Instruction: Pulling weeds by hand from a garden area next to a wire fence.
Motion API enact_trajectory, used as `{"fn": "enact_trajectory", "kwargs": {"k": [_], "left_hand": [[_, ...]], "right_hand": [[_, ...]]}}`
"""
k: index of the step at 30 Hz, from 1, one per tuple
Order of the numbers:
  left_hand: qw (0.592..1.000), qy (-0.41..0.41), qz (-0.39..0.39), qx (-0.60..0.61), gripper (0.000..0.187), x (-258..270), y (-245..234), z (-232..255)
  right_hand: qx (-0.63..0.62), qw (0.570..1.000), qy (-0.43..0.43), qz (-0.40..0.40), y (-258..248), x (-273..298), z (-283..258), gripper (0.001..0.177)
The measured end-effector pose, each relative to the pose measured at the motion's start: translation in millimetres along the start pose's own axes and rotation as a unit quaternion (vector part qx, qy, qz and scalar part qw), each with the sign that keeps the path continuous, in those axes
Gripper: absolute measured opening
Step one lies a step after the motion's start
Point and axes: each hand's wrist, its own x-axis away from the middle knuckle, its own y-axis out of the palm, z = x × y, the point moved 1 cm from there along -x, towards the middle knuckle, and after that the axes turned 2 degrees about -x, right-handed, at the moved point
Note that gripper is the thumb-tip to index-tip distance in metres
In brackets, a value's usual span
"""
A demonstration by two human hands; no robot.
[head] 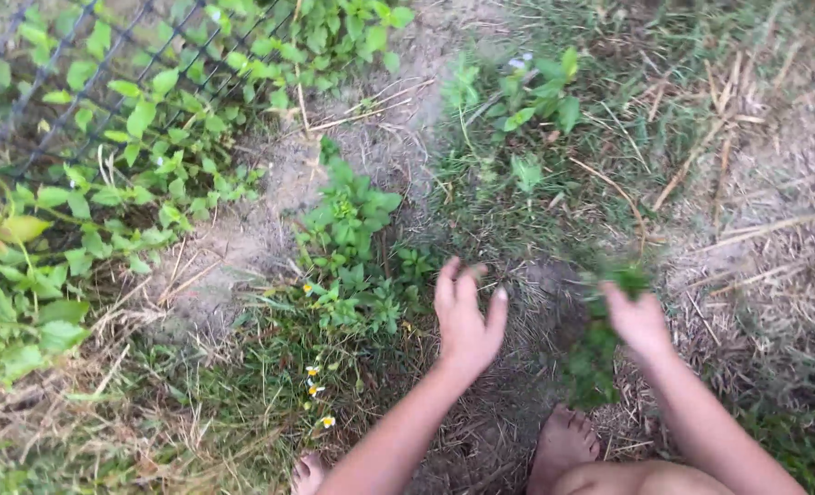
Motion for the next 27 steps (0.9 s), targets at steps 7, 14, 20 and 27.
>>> {"fn": "enact_trajectory", "kwargs": {"k": [7, 14, 20, 27], "left_hand": [[0.875, 0.233, -0.41, -0.111, 0.035, 23, -120, -20], [0.772, 0.054, -0.55, -0.314, 0.027, -3, -217, -53], [0.985, 0.095, -0.144, -0.028, 0.063, -12, -151, -112], [0.948, -0.141, -0.285, 0.015, 0.039, -44, -79, -149]], "right_hand": [[0.005, 0.986, -0.167, 0.005, -31, 20, -93, 0.048], [0.395, 0.779, -0.436, -0.217, 128, 55, -189, 0.056], [0.422, 0.756, -0.426, -0.262, 238, 64, -200, 0.061], [0.1, 0.782, -0.498, -0.36, 239, 18, -138, 0.04]]}}
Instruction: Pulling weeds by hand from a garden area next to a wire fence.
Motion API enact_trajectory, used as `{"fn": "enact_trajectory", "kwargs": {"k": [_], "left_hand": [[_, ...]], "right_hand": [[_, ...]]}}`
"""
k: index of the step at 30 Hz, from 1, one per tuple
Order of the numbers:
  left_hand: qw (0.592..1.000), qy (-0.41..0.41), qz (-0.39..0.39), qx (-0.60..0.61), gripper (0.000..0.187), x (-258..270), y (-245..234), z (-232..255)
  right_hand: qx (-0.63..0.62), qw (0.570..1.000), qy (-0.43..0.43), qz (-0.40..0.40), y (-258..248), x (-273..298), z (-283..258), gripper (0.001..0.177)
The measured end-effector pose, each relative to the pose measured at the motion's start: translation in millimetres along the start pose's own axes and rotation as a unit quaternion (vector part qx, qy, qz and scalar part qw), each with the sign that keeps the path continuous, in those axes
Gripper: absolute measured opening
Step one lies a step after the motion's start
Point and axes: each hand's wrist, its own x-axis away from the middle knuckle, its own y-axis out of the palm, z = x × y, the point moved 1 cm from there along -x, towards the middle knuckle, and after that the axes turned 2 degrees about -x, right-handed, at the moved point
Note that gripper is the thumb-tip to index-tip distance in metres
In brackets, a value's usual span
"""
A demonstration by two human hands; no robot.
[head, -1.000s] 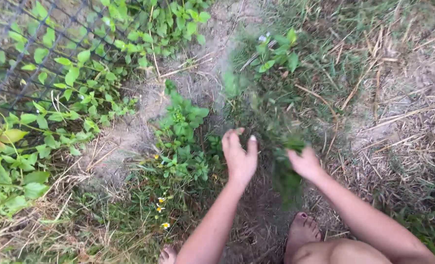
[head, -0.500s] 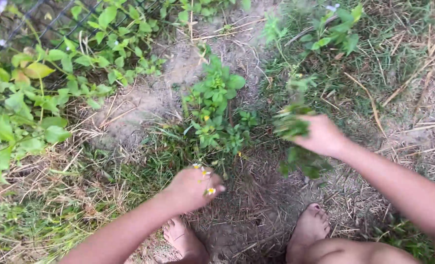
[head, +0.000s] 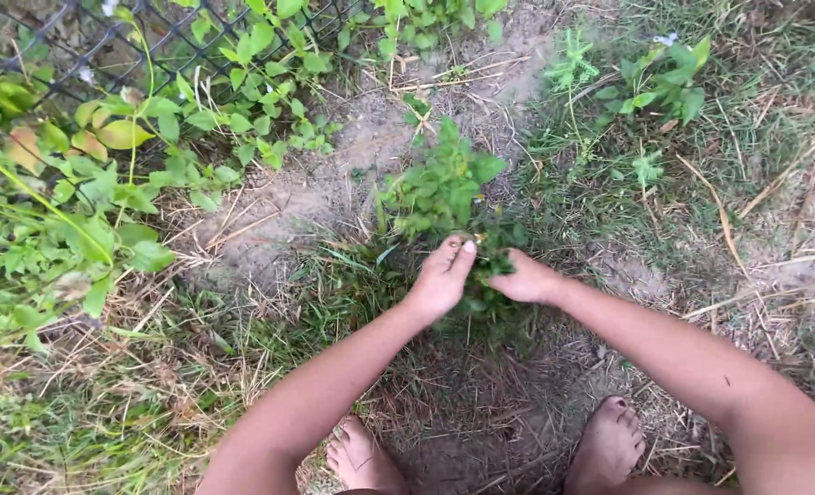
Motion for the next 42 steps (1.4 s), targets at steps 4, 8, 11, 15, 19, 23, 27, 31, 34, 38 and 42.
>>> {"fn": "enact_trajectory", "kwargs": {"k": [4, 8, 11, 15, 19, 23, 27, 31, 34, 38, 42], "left_hand": [[0.928, 0.115, -0.033, 0.354, 0.026, -7, 41, 14], [0.941, -0.015, -0.085, 0.328, 0.031, 18, 62, 39], [0.949, 0.133, -0.114, 0.261, 0.034, 55, 105, 51], [0.967, 0.195, -0.092, 0.132, 0.044, 28, 46, 102], [0.983, 0.152, -0.048, -0.087, 0.032, 21, -39, 104], [0.975, 0.02, -0.137, -0.175, 0.034, 47, -130, 93], [0.974, 0.033, -0.095, -0.201, 0.037, 55, -147, 39], [0.974, 0.071, -0.102, -0.189, 0.08, 58, -117, 18], [0.984, 0.119, -0.069, -0.112, 0.073, 51, -89, 19], [0.99, -0.032, -0.091, -0.1, 0.038, 37, -82, 21], [0.998, -0.02, -0.04, 0.047, 0.029, 24, -48, -16]], "right_hand": [[0.011, 0.949, 0.315, 0.014, 23, 42, 15, 0.022], [0.005, 0.919, 0.395, 0.0, 26, 87, -74, 0.026], [0.212, 0.952, 0.22, 0.027, -25, 180, -51, 0.032], [0.056, 0.787, 0.59, 0.173, -127, 199, -51, 0.032], [0.027, 0.77, 0.519, 0.37, -173, 172, -93, 0.048], [-0.071, 0.82, 0.427, 0.375, -172, 160, -55, 0.04], [0.017, 0.893, 0.416, 0.171, -111, 76, -90, 0.042], [0.237, 0.953, 0.189, -0.008, -34, 13, -58, 0.046], [0.249, 0.962, 0.114, -0.013, 15, -22, -54, 0.041], [0.228, 0.945, 0.231, -0.051, 30, -36, -45, 0.026], [0.172, 0.944, 0.275, -0.056, 32, -6, -37, 0.013]]}}
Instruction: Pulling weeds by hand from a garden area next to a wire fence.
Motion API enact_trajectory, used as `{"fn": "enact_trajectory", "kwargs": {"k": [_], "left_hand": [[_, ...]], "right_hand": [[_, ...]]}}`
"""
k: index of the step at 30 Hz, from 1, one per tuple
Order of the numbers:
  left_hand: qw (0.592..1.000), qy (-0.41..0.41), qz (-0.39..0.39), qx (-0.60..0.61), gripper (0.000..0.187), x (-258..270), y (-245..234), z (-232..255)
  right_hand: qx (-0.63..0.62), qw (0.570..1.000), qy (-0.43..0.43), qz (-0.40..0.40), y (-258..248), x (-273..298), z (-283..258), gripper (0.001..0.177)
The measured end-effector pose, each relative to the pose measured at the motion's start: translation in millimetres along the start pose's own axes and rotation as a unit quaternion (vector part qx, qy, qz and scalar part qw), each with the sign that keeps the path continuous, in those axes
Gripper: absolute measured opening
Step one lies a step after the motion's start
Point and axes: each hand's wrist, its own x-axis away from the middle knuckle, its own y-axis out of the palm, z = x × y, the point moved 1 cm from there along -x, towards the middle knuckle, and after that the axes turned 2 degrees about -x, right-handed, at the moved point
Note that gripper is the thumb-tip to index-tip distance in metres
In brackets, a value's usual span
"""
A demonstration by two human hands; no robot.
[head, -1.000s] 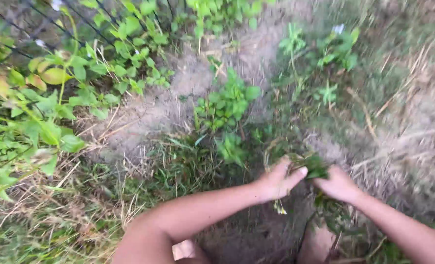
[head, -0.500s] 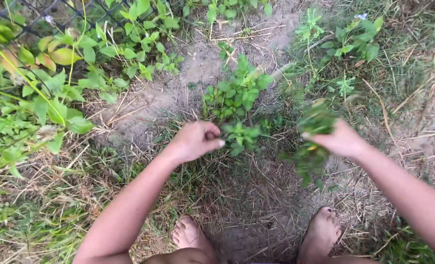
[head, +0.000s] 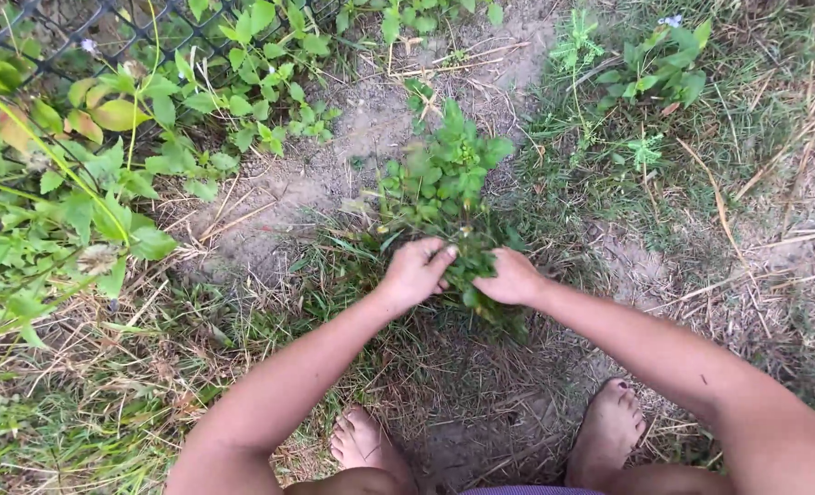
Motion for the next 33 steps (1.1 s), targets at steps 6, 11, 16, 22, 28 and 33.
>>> {"fn": "enact_trajectory", "kwargs": {"k": [6, 11, 16, 22, 28, 33], "left_hand": [[0.987, -0.045, -0.1, 0.118, 0.026, 6, 17, 23], [0.987, -0.003, 0.04, -0.158, 0.045, -13, -51, 29], [0.932, -0.05, 0.11, -0.341, 0.089, -35, -85, 52], [0.94, -0.078, 0.05, -0.329, 0.142, -91, -52, 75], [0.955, -0.068, 0.171, -0.231, 0.125, -201, -17, 14], [0.963, -0.063, 0.151, -0.212, 0.118, -199, -6, 23]], "right_hand": [[-0.26, 0.947, 0.178, -0.058, 5, 100, 31, 0.022], [-0.361, 0.83, 0.398, 0.147, -85, 152, 101, 0.036], [-0.453, 0.809, 0.28, 0.25, -98, 121, 143, 0.03], [-0.392, 0.886, 0.159, 0.188, -94, 64, 92, 0.033], [-0.249, 0.95, 0.136, 0.128, -92, 43, 56, 0.047], [-0.262, 0.948, 0.136, 0.123, -90, 53, 69, 0.055]]}}
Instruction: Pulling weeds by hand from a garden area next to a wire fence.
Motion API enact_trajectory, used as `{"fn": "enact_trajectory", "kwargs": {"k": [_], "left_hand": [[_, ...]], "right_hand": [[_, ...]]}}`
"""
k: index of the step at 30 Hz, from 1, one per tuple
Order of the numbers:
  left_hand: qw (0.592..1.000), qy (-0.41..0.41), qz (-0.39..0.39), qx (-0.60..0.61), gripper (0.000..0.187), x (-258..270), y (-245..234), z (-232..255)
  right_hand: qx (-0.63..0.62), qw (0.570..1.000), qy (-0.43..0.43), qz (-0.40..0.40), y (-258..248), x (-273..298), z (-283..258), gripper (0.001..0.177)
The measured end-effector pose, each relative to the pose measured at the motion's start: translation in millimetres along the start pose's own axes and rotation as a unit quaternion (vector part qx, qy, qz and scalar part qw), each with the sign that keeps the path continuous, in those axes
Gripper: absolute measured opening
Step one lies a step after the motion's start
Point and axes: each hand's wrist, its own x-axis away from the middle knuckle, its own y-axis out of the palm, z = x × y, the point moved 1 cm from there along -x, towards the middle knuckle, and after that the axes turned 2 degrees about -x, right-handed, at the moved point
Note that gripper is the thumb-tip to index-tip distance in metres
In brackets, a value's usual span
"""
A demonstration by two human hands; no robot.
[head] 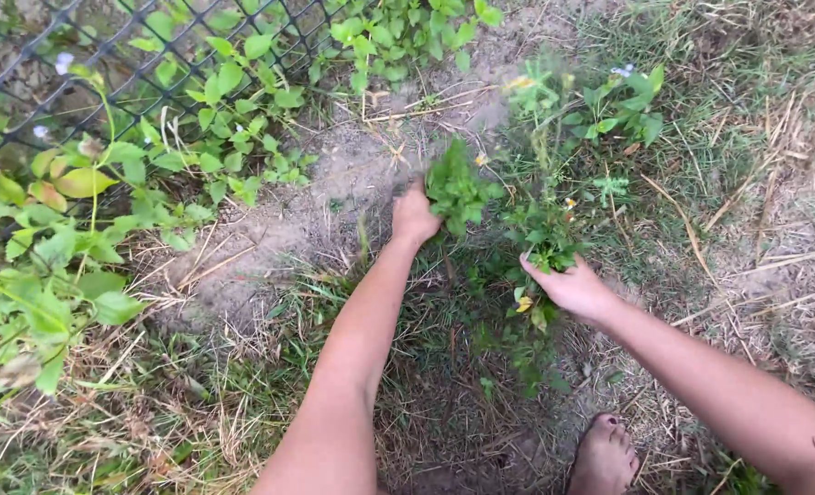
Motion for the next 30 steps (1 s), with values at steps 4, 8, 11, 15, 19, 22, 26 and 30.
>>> {"fn": "enact_trajectory", "kwargs": {"k": [4, 8, 11, 15, 19, 22, 26, 30], "left_hand": [[0.978, 0.033, -0.074, 0.193, 0.042, 23, -9, -4], [0.803, 0.02, -0.128, 0.582, 0.056, 49, -19, -18], [0.835, 0.022, -0.151, 0.528, 0.061, 106, -21, -48], [0.879, -0.036, -0.117, 0.461, 0.061, 162, -30, -96], [0.859, 0.034, -0.08, 0.505, 0.056, 193, -43, -99], [0.863, 0.014, -0.022, 0.504, 0.043, 186, -45, -95], [0.742, -0.091, 0.019, 0.664, 0.056, 154, -39, -115], [0.78, -0.144, -0.025, 0.608, 0.048, 167, -48, -82]], "right_hand": [[-0.126, 0.991, 0.043, 0.024, 0, -2, 13, 0.051], [-0.094, 0.995, 0.01, 0.021, 5, 3, 3, 0.048], [-0.026, 0.999, -0.043, 0.004, 17, 7, 12, 0.045], [0.007, 0.996, -0.079, -0.029, 40, 3, -19, 0.044], [0.088, 0.981, -0.129, -0.116, 99, -36, -50, 0.034], [0.147, 0.951, -0.211, -0.172, 139, -63, -74, 0.03], [0.182, 0.944, -0.104, -0.256, 167, -71, -83, 0.037], [0.242, 0.898, -0.242, -0.278, 176, -51, -83, 0.033]]}}
